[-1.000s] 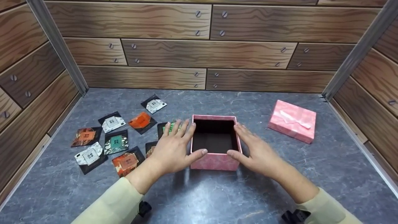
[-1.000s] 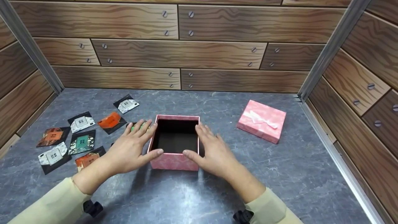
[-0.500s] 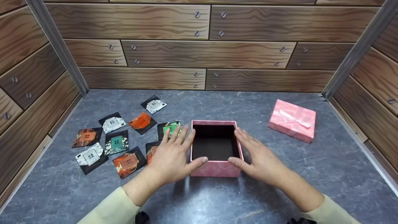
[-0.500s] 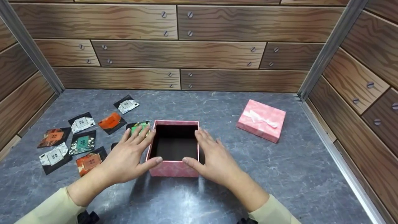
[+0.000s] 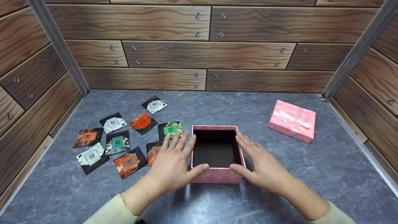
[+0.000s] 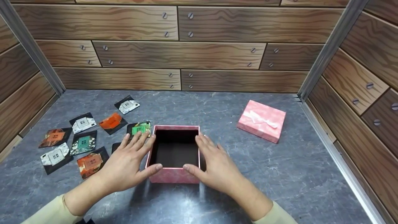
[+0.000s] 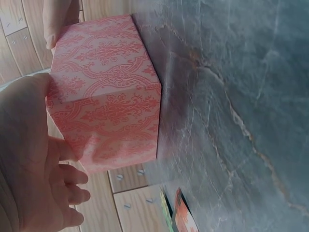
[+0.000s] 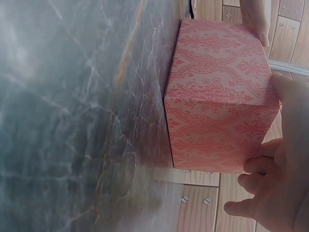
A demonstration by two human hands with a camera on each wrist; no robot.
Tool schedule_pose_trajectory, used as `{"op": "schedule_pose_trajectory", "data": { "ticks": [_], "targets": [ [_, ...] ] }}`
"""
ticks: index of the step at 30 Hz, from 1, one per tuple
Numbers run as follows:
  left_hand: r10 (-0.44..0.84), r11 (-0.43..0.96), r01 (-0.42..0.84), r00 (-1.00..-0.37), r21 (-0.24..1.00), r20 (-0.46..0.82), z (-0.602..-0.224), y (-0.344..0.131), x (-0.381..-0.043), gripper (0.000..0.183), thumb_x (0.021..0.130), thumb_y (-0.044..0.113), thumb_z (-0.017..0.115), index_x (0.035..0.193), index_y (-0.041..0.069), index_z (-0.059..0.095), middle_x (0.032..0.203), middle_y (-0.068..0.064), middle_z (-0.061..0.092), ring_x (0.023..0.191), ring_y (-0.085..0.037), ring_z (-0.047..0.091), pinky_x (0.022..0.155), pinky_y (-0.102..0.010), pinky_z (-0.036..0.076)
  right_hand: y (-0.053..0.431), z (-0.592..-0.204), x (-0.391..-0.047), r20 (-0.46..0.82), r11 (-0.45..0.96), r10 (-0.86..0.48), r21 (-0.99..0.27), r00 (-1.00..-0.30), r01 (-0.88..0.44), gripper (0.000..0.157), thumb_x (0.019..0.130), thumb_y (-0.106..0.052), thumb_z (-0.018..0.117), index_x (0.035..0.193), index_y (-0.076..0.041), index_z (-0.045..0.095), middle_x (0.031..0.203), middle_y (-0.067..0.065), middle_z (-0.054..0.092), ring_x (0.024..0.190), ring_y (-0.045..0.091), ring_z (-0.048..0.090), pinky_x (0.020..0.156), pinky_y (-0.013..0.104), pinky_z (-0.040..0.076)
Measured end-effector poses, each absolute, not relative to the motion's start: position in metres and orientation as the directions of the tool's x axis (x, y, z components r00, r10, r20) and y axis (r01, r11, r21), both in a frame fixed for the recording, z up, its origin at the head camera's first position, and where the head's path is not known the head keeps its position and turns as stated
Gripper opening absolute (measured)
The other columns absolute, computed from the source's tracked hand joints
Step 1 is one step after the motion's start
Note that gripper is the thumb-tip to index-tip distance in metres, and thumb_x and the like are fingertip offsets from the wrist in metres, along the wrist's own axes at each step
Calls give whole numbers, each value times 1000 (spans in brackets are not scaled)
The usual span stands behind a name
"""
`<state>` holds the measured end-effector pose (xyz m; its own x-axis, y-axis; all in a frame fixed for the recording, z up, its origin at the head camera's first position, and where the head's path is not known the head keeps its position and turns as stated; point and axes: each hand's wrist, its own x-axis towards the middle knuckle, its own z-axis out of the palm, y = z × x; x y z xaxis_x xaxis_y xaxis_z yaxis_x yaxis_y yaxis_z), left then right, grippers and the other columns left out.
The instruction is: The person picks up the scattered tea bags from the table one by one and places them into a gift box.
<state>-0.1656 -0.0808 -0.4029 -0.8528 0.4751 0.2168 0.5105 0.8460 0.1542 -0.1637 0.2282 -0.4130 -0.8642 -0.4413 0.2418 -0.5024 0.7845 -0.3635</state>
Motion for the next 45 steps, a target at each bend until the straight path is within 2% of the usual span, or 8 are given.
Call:
{"op": "schedule_pose_trajectory", "data": {
  "ticks": [6,16,23,27,31,35,41,45],
  "targets": [
    [475,850,507,-855,142,209,-403,-80,-161,101,99,83,33,163,5,40,166,-23,39,156,-44,29,126,-64,15,228,-414,-158,257,784,-438,-360,-862,-506,89,99,-61,66,164,-6,39,170,10,34,154,37,35,121,62,31],
    [469,851,498,-864,167,186,-402,-79,-156,98,99,80,43,165,7,38,167,-22,37,157,-42,28,127,-63,12,229,-413,-151,265,777,-437,-370,-860,-509,88,99,-59,68,163,-6,40,170,11,35,155,35,35,120,61,34],
    [473,850,506,-856,146,209,-402,-80,-156,101,98,84,37,163,6,42,165,-23,39,155,-43,32,126,-63,15,235,-414,-157,308,746,-444,-394,-842,-537,91,95,-53,76,165,-9,38,169,13,37,153,37,37,118,63,35],
    [471,853,502,-859,144,203,-401,-79,-155,102,98,84,37,163,6,41,166,-23,38,155,-43,31,127,-63,14,240,-412,-167,303,729,-452,-418,-839,-543,98,93,-52,78,167,-8,31,172,13,31,154,39,35,117,65,35],
    [468,856,496,-863,144,193,-401,-79,-155,101,97,83,38,164,7,40,167,-23,37,155,-42,31,127,-63,14,244,-409,-179,230,717,-482,-450,-845,-532,105,93,-54,77,169,-5,24,175,14,21,156,39,28,119,65,32],
    [468,857,495,-864,142,188,-402,-79,-155,101,98,83,38,164,7,40,167,-23,37,155,-42,32,126,-63,15,245,-409,-188,167,700,-523,-475,-836,-533,108,92,-53,77,170,-8,17,176,14,13,156,41,26,119,66,32],
    [466,856,494,-864,151,188,-401,-79,-154,101,98,82,40,164,6,40,166,-23,37,155,-42,32,126,-63,16,247,-410,-193,168,666,-577,-469,-799,-580,107,91,-57,76,170,-10,20,177,12,12,153,43,33,114,67,37],
    [465,855,493,-866,158,186,-401,-79,-155,100,98,82,41,164,6,40,167,-23,36,155,-41,31,127,-62,16,250,-411,-196,193,640,-604,-462,-774,-614,112,88,-57,78,170,-10,20,177,10,10,153,42,33,113,67,39]
  ]
}}
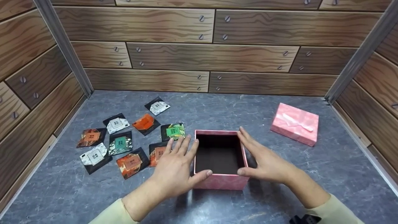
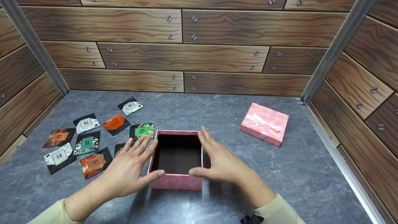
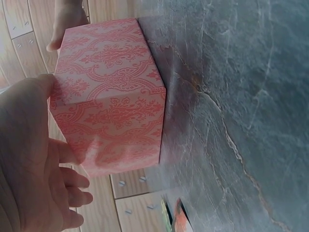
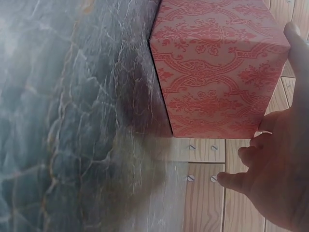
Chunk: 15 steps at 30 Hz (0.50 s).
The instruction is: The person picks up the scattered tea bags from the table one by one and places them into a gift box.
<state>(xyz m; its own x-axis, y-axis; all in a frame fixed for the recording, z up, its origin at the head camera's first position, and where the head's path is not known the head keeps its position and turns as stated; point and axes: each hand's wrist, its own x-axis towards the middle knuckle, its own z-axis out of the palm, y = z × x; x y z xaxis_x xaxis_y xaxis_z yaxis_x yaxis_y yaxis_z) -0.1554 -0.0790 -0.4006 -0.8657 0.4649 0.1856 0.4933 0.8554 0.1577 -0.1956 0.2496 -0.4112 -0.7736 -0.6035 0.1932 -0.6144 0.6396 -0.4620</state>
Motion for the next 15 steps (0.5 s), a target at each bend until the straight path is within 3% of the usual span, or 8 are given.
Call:
{"op": "schedule_pose_trajectory", "data": {
  "ticks": [6,15],
  "targets": [
    [468,855,493,-867,161,173,-400,-79,-156,103,97,85,36,165,7,38,168,-22,35,156,-41,30,127,-61,16,252,-410,-195,178,631,-607,-484,-775,-606,120,83,-59,81,172,-13,14,178,3,7,155,38,30,115,66,36],
    [482,836,512,-857,195,183,-398,-88,-160,100,99,82,37,166,8,35,170,-22,30,157,-41,28,127,-61,11,249,-410,-192,174,643,-593,-486,-786,-592,118,85,-60,81,171,-12,16,178,1,8,155,35,29,118,63,34]
  ]
}}
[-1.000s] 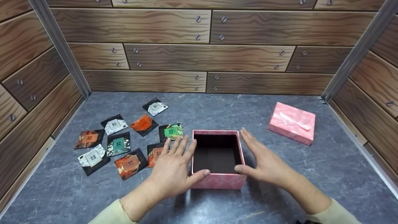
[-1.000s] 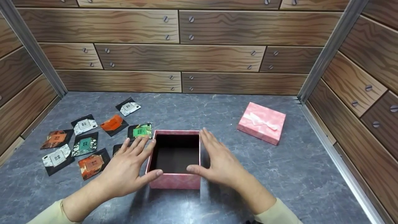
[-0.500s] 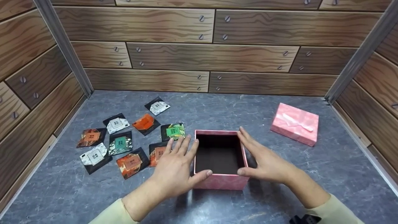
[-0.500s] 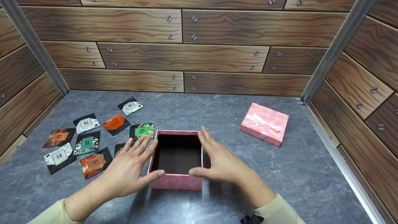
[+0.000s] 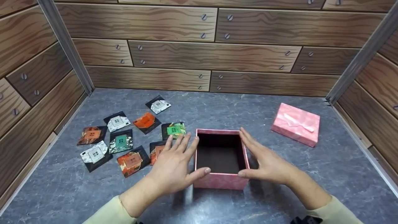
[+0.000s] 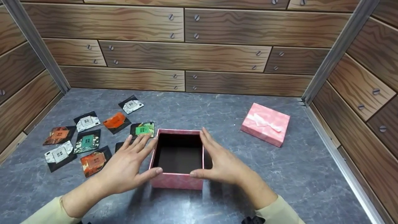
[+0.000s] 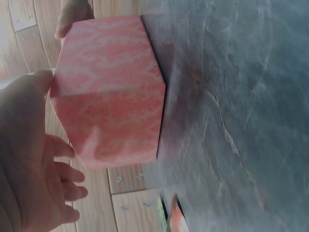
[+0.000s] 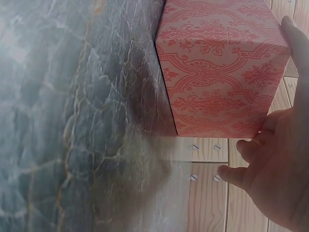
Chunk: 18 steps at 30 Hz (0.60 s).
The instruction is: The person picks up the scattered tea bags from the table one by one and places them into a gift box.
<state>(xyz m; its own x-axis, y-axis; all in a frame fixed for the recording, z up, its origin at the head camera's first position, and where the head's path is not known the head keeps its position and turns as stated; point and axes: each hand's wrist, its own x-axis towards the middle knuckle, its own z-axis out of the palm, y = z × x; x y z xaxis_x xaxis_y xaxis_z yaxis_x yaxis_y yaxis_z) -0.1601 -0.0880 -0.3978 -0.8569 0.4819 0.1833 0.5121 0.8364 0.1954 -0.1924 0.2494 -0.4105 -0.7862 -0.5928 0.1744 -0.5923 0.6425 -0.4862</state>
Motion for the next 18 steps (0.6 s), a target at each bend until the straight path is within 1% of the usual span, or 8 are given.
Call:
{"op": "schedule_pose_trajectory", "data": {
  "ticks": [4,8,14,17,18],
  "targets": [
    [457,841,499,-862,209,219,-391,-102,-166,99,100,83,32,167,10,33,171,-18,28,157,-37,26,128,-59,8,249,-412,-192,176,641,-593,-487,-786,-593,118,86,-59,81,171,-11,16,178,1,8,155,36,29,118,63,34],
    [400,852,457,-883,255,245,-380,-125,-175,95,101,80,33,168,14,29,171,-13,25,159,-33,23,128,-56,4,249,-414,-192,178,640,-596,-484,-783,-597,117,86,-59,80,171,-11,16,178,3,9,155,38,29,117,65,34],
    [291,842,381,-917,383,272,-365,-177,-194,92,103,75,41,169,13,25,173,-13,21,160,-36,19,128,-55,0,249,-413,-192,157,645,-589,-500,-792,-579,116,87,-56,81,172,-14,15,178,1,8,157,36,26,118,66,31],
    [222,820,340,-930,459,293,-363,-207,-204,88,105,68,47,169,13,24,173,-12,21,160,-36,20,128,-55,0,249,-412,-192,151,646,-587,-504,-795,-573,116,87,-56,81,172,-16,14,178,0,7,156,36,27,118,65,32],
    [203,813,334,-930,476,305,-364,-218,-208,86,106,65,49,169,12,24,173,-12,23,159,-38,23,128,-56,1,249,-412,-192,151,645,-588,-505,-795,-573,116,87,-56,81,172,-16,14,178,0,7,156,36,27,118,65,32]
  ]
}}
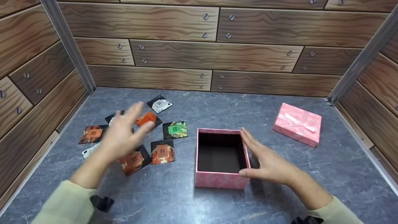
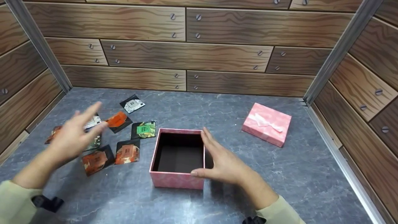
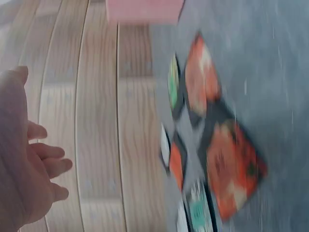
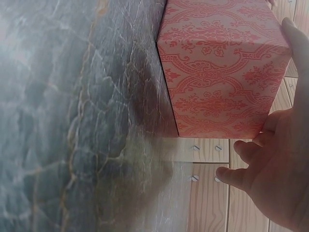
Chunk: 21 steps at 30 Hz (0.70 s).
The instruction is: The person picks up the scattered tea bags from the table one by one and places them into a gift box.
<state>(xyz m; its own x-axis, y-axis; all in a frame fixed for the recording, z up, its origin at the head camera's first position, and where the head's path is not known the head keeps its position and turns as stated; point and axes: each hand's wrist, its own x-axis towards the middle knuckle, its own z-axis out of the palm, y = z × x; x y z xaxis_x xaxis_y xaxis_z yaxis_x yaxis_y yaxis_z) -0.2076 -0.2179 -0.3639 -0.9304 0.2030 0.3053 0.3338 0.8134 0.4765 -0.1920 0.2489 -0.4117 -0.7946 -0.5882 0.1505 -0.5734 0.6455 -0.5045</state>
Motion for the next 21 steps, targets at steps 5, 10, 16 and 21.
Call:
{"op": "schedule_pose_trajectory", "data": {
  "ticks": [5,10,16,21],
  "targets": [
    [83,793,267,-938,548,337,-368,-266,-215,86,106,57,56,170,12,22,167,-21,34,149,-53,34,125,-67,13,250,-412,-192,151,645,-587,-505,-795,-573,116,87,-55,82,172,-15,13,178,0,6,156,36,27,118,64,32],
    [-15,783,233,-920,577,392,-382,-301,-215,88,104,51,65,168,7,25,147,-28,57,124,-50,64,106,-63,47,251,-413,-192,162,646,-583,-503,-796,-575,116,87,-51,84,172,-13,14,178,1,7,156,37,27,119,64,31],
    [-85,785,206,-899,584,430,-403,-333,-205,81,100,41,74,162,1,40,126,-25,72,106,-43,74,86,-34,58,251,-414,-192,167,637,-588,-507,-791,-581,116,87,-53,83,172,-13,13,178,2,6,157,36,25,120,62,29],
    [-102,756,143,-938,639,331,-420,-359,-198,77,100,40,76,155,-6,47,130,-31,68,111,-49,69,77,-7,43,249,-415,-193,165,629,-590,-520,-791,-578,116,87,-53,82,172,-17,11,178,0,5,157,36,24,119,63,29]
  ]
}}
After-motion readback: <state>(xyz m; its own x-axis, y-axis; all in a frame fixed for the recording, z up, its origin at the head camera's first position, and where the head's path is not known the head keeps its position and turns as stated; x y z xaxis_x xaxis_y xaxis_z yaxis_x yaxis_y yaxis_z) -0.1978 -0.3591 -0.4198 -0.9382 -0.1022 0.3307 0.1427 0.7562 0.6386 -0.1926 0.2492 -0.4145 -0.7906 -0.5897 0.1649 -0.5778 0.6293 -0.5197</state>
